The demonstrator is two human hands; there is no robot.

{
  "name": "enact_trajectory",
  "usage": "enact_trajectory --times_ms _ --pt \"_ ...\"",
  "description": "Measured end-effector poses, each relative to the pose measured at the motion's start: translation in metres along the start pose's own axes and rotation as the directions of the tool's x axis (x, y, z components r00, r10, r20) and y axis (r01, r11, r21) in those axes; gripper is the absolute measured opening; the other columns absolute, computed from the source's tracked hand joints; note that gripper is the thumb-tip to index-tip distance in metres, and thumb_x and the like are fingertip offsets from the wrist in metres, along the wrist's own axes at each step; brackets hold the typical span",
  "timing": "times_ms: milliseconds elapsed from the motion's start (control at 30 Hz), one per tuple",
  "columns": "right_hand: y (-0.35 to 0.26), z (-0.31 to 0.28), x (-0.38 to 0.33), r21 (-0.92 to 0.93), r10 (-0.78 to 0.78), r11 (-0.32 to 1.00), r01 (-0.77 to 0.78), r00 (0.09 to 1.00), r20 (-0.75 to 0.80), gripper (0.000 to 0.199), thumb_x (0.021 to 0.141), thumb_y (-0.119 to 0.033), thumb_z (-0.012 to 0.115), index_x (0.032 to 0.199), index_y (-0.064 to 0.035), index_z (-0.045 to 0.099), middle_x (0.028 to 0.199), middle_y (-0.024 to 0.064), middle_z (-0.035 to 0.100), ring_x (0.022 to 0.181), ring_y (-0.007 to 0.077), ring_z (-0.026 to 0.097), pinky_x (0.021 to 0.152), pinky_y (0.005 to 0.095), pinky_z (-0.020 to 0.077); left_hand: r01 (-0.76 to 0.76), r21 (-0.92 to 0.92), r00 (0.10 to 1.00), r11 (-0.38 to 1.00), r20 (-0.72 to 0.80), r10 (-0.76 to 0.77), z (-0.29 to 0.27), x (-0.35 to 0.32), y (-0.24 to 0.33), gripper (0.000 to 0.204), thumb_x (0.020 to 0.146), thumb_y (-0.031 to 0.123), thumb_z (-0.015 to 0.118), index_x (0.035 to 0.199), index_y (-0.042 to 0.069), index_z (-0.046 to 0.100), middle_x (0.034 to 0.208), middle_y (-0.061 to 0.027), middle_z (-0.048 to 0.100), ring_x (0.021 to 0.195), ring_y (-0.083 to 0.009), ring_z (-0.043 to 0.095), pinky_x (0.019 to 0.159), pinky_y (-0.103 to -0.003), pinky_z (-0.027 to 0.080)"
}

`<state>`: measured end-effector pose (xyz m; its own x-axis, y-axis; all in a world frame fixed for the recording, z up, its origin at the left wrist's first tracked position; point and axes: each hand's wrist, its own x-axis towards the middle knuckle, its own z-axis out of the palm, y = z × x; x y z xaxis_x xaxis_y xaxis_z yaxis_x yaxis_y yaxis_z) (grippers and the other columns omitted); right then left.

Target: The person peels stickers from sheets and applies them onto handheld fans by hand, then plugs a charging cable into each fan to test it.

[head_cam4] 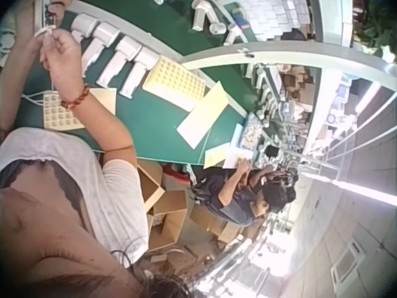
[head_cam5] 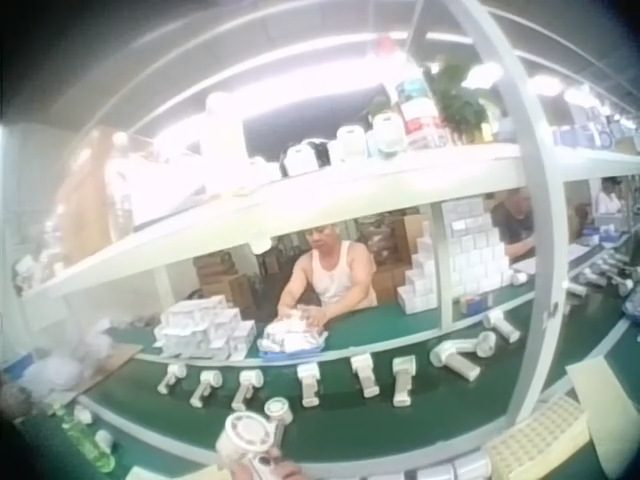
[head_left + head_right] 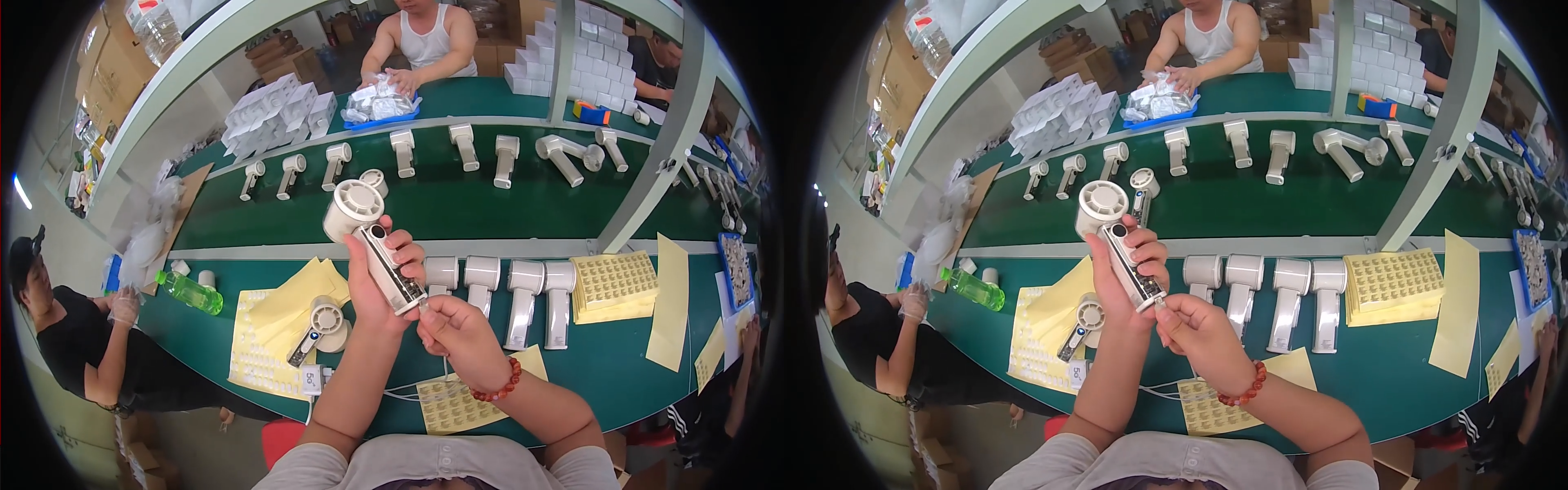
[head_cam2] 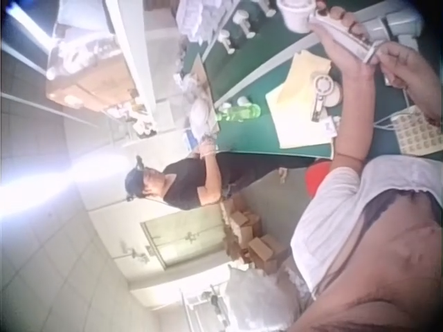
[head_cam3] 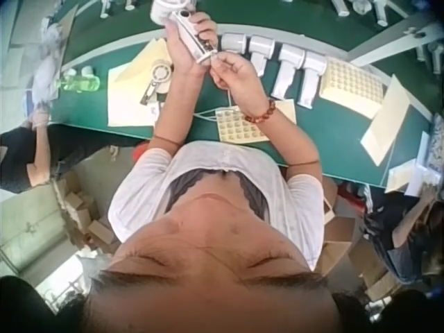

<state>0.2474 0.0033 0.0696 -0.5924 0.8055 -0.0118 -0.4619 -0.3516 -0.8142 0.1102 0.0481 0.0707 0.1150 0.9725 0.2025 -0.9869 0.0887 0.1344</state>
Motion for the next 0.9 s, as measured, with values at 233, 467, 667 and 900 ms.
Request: enact_trajectory --times_ms 233,467,667,900 --pt "0.001 -0.001 -0.001 0.053 0.02 0.998 -0.02 1.0 0.001 0.02 0.095 -0.018 0.047 0.098 -0.0001 0.054 0.068 -0.001 0.047 0.055 0.0049 0.033 0.051 0.0188 0.0273 -0.02 0.038 1.0 0.999 0.021 0.019 0.001 0.001 -0.003 0.043 0.089 0.046 0.05 0.115 0.011 0.046 0.087 0.0008 0.043 0.073 -0.0095 0.041 0.06 -0.021 0.041" --pt "0.006 -0.003 -0.007 0.128 0.178 0.973 -0.194 0.975 0.13 0.021 0.093 -0.018 0.05 0.098 0.0015 0.055 0.069 -0.0008 0.048 0.056 0.0044 0.037 0.052 0.018 0.0299 0.185 0.34 0.919 0.922 0.273 -0.285 0.002 -0.006 0.016 0.046 0.082 0.033 0.066 0.115 0.01 0.042 0.082 0.0002 0.039 0.071 -0.0102 0.04 0.058 -0.023 0.041" --pt "0.0 0.007 -0.013 -0.068 0.18 0.983 -0.17 0.966 0.185 0.022 0.093 -0.018 0.05 0.099 0.002 0.057 0.068 -0.0009 0.05 0.06 0.0041 0.043 0.053 0.018 0.0337 0.306 0.261 0.824 0.915 0.409 -0.392 0.008 -0.011 0.014 0.043 0.082 0.029 0.067 0.112 0.011 0.042 0.082 0.0005 0.041 0.07 -0.0092 0.042 0.058 -0.022 0.043" --pt "0.004 0.005 -0.015 0.005 0.047 0.999 -0.048 0.998 0.052 0.019 0.093 -0.017 0.049 0.097 0.0002 0.056 0.071 -0.001 0.051 0.059 0.0039 0.043 0.054 0.0169 0.0353 0.234 0.039 0.943 0.971 0.234 -0.236 -0.003 0.0 0.001 0.042 0.09 0.037 0.053 0.118 0.008 0.042 0.088 -0.0012 0.045 0.074 -0.01 0.043 0.062 -0.024 0.044"
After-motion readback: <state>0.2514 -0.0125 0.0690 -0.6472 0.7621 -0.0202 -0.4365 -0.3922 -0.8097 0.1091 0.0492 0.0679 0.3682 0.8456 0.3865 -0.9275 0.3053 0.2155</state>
